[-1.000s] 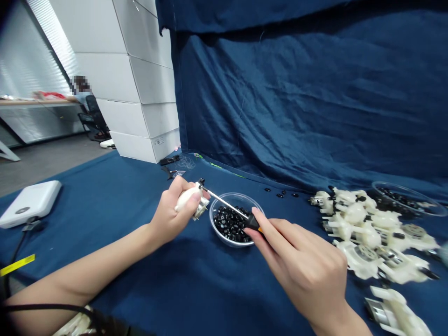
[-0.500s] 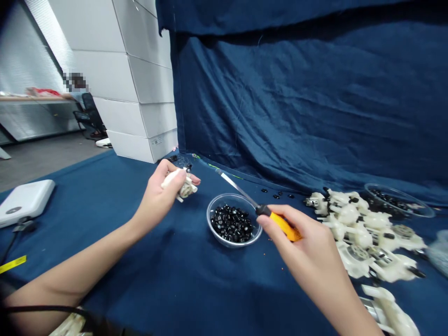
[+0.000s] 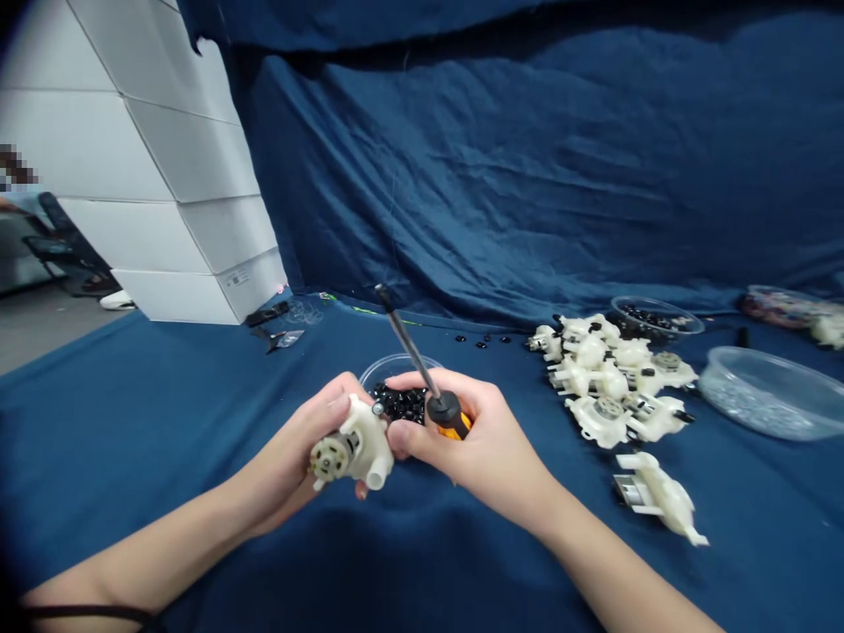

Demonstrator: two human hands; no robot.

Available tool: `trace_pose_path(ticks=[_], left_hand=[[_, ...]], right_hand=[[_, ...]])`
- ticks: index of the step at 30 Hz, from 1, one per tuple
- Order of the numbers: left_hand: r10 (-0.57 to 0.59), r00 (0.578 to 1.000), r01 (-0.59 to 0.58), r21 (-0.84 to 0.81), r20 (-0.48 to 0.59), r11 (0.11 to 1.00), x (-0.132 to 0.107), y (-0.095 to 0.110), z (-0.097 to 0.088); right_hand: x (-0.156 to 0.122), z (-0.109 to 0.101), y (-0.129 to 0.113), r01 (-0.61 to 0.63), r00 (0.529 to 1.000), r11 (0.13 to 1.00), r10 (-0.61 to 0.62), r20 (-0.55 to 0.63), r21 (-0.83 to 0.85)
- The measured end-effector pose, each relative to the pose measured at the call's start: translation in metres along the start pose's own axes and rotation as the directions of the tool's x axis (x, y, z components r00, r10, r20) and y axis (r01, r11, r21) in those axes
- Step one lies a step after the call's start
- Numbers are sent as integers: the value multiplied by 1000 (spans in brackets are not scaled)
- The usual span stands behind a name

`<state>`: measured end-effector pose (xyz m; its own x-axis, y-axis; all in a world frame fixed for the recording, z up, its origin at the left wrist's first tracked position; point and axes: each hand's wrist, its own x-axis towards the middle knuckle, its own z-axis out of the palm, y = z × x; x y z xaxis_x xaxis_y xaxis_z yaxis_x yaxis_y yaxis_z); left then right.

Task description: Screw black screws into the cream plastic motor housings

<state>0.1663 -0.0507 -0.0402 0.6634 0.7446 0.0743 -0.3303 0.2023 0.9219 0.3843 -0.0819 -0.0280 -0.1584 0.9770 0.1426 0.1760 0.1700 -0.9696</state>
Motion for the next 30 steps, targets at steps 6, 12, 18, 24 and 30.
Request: trace_pose_path(ticks=[6, 12, 18, 24, 30], left_hand=[[-17, 996, 16, 7, 87, 1000, 0, -12, -1], [-49, 987, 52, -11, 154, 999, -1, -15, 2], [18, 997, -19, 15, 76, 1000, 1, -16, -2], [290, 936, -283, 59, -201, 957, 9, -6, -11], [424, 823, -405, 133, -379, 905, 13, -4, -24]], right_hand=[[6, -6, 12, 120, 992, 993, -121, 32, 11], [12, -20, 15, 317, 941, 943, -299, 161, -103], [11, -21, 16, 122, 989, 987, -112, 98, -102], [-4, -36, 14, -105, 972, 985, 131, 197, -137], [-14, -35, 11, 16, 984, 945, 43, 173, -326]])
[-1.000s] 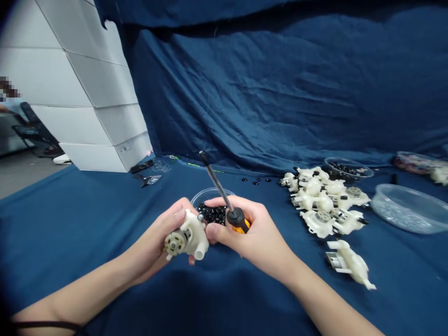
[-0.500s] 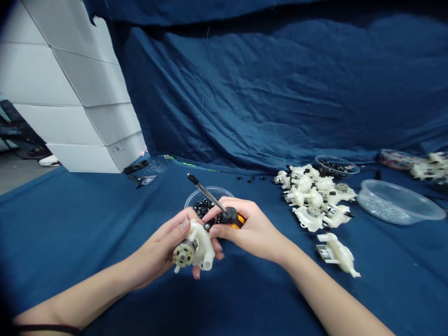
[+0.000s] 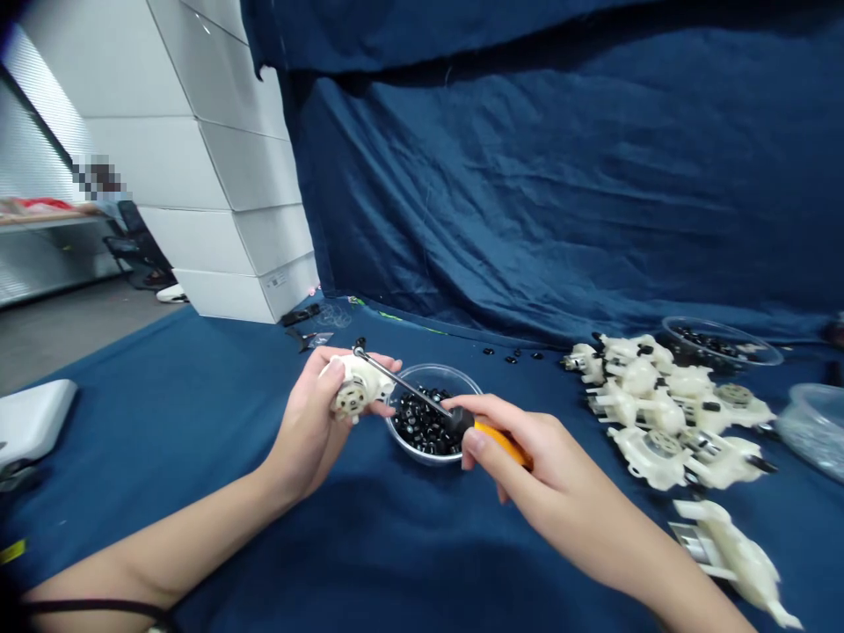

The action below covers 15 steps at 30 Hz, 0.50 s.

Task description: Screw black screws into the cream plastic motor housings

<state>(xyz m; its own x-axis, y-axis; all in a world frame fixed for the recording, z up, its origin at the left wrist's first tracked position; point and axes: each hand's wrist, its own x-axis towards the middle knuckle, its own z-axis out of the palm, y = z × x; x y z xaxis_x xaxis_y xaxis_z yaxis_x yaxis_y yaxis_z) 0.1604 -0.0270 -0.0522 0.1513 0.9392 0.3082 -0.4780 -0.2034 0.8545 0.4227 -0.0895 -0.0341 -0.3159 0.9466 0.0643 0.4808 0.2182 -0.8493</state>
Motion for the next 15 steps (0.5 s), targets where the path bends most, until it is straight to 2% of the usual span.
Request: trace_pose_path(ticks=[7, 15], left_hand=[[53, 998, -51, 50, -23, 997, 0, -1, -1], [98, 995, -98, 98, 10, 990, -3, -2, 1]], right_hand=[[1, 5, 5, 74, 996, 990, -80, -46, -119], [2, 9, 4, 94, 994, 987, -100, -36, -131]])
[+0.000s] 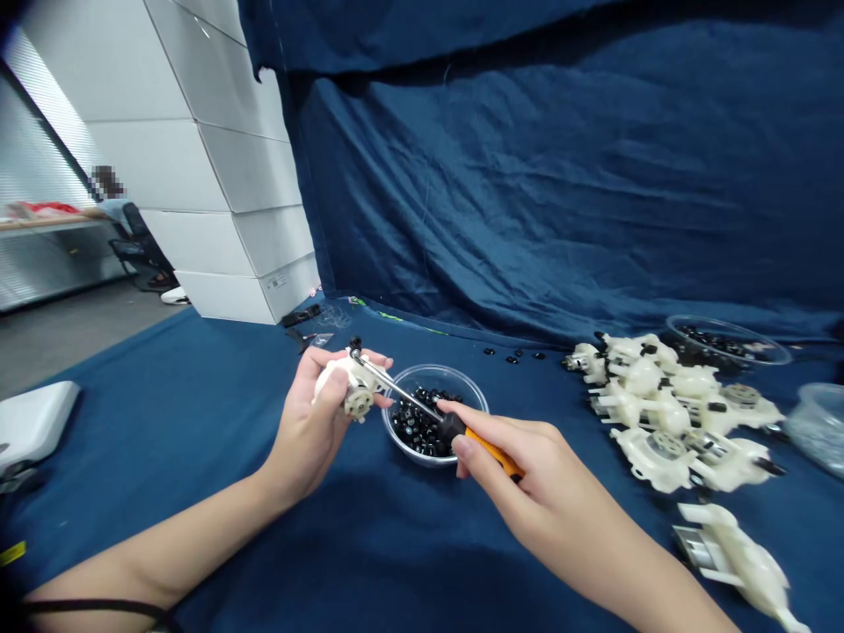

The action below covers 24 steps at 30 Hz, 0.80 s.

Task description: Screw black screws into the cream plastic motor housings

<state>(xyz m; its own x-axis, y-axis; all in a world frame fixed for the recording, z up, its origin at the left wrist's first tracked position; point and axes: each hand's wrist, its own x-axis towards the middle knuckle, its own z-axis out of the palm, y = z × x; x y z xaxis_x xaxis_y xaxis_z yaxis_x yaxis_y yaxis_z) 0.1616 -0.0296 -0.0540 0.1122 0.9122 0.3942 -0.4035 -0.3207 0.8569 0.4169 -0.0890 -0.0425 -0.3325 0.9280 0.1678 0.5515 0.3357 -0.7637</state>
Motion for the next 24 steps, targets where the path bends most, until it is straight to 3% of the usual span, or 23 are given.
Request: trace_pose_path(ticks=[8, 11, 14, 16, 19, 21, 24], left_hand=[[12, 1000, -12, 60, -2, 998, 1, 0, -2], [200, 979, -204, 204, 38, 958, 3, -7, -8], [411, 898, -440, 321, 158, 839, 6, -14, -17], [454, 866, -501, 350, 210, 792, 7, -17, -22], [473, 848, -529, 375, 238, 761, 8, -18, -26], [472, 848, -530, 397, 241, 749, 7, -17, -27], [443, 867, -497, 449, 226, 743, 6, -17, -27]], right_hand=[[0, 0, 1, -19, 1000, 1000, 19, 6, 6], [-1, -1, 2, -129, 988, 981, 114, 105, 148], [-3, -3, 3, -212, 968, 934, 160, 193, 288], [-3, -3, 4, -144, 984, 965, 116, 132, 221], [-3, -2, 2, 53, 998, 999, -53, -14, -9], [-2, -1, 1, 153, 982, 981, -164, -91, -117], [-1, 0, 1, 211, 958, 954, -245, -151, -213]])
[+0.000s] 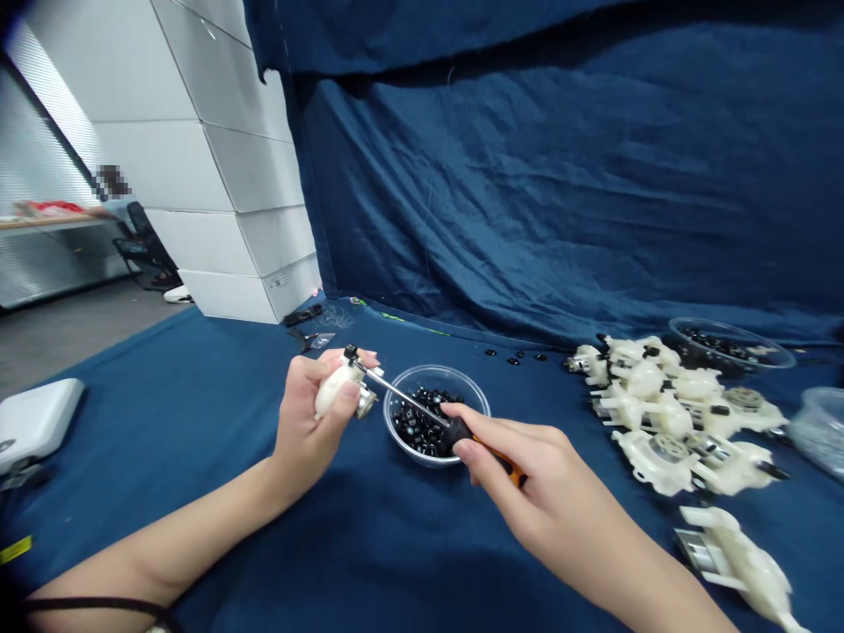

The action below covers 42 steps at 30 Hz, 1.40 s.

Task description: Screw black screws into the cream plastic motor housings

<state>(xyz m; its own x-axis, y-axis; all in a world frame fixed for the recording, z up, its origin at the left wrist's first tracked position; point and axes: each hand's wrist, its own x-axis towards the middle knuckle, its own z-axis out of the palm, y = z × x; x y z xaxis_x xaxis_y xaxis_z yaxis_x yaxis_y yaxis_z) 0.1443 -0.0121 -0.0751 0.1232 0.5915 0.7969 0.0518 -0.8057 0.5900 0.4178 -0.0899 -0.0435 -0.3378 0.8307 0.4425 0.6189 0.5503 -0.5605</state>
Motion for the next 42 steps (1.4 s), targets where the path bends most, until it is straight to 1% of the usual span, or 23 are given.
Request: trace_pose_path(ticks=[4, 7, 10, 12, 14, 15, 16, 18, 19, 20, 21, 22, 23, 25, 26, 28, 30, 32, 34, 35, 37, 39, 42], left_hand=[[-60, 998, 60, 55, 6, 997, 0, -1, -1], [-98, 995, 97, 65, 15, 993, -1, -1, -1], [-131, 991, 129, 68, 27, 989, -2, 0, 0], [-154, 988, 151, 76, 32, 986, -2, 1, 0], [-215, 976, 212, 85, 36, 974, 0, 3, 0], [-263, 964, 258, 91, 39, 962, 3, 5, 0], [-310, 950, 306, 95, 31, 947, 6, 6, -1], [-369, 929, 371, 94, -42, 924, 14, 8, -4], [-375, 921, 383, 73, -100, 921, 19, 9, -6], [-383, 911, 391, 27, -150, 920, 24, 11, -7], [-404, 898, 402, -50, -173, 914, 28, 14, -7], [-444, 884, 423, -154, -147, 893, 30, 17, -6], [-494, 867, 460, -270, -70, 846, 31, 21, -4], [-542, 826, 549, -449, 157, 705, 27, 32, 3], [-534, 802, 590, -494, 267, 639, 23, 37, 8], [-478, 749, 662, -527, 459, 532, 12, 46, 16], [-435, 683, 730, -519, 587, 444, 2, 50, 22], [-430, 619, 785, -495, 657, 373, -6, 50, 24], [-425, 574, 819, -476, 700, 322, -10, 48, 25], [-414, 559, 829, -472, 718, 301, -11, 47, 25], [-391, 544, 839, -475, 743, 265, -12, 46, 25], [-382, 531, 848, -478, 757, 231, -13, 45, 26], [-369, 507, 862, -465, 779, 202, -14, 44, 26]], right_hand=[[1, 1, 1, 33, 999, 994, -37, -37, -102], [1, 2, 1, 56, 996, 987, -65, -54, -152], [0, 4, 3, 80, 993, 982, -93, -72, -172], [0, 4, 5, 65, 994, 986, -77, -72, -155], [0, 4, 6, -31, 999, 996, 29, -22, -85], [1, 3, 5, -115, 993, 993, 116, 38, -21], [1, 2, 5, -223, 969, 973, 216, 118, 53], [3, -1, 3, -443, 879, 878, 387, 277, 180], [4, -3, 2, -518, 838, 825, 436, 327, 227], [5, -5, 2, -559, 816, 785, 463, 346, 267], [6, -6, 1, -568, 815, 765, 472, 335, 304], [7, -7, 2, -550, 831, 760, 461, 310, 345], [9, -7, 2, -513, 857, 762, 435, 275, 395], [11, -5, 4, -422, 905, 755, 381, 188, 502], [12, -3, 4, -388, 917, 745, 370, 147, 543], [13, 1, 4, -367, 917, 726, 386, 97, 581], [14, 5, 0, -385, 907, 716, 411, 94, 583], [15, 8, -6, -378, 916, 718, 383, 123, 584], [16, 11, -11, -350, 934, 720, 319, 163, 599], [16, 12, -12, -339, 940, 719, 288, 184, 606], [17, 13, -12, -315, 949, 726, 239, 205, 612], [17, 13, -8, -255, 967, 763, 184, 179, 595], [18, 12, -1, -121, 991, 821, 65, 120, 559]])
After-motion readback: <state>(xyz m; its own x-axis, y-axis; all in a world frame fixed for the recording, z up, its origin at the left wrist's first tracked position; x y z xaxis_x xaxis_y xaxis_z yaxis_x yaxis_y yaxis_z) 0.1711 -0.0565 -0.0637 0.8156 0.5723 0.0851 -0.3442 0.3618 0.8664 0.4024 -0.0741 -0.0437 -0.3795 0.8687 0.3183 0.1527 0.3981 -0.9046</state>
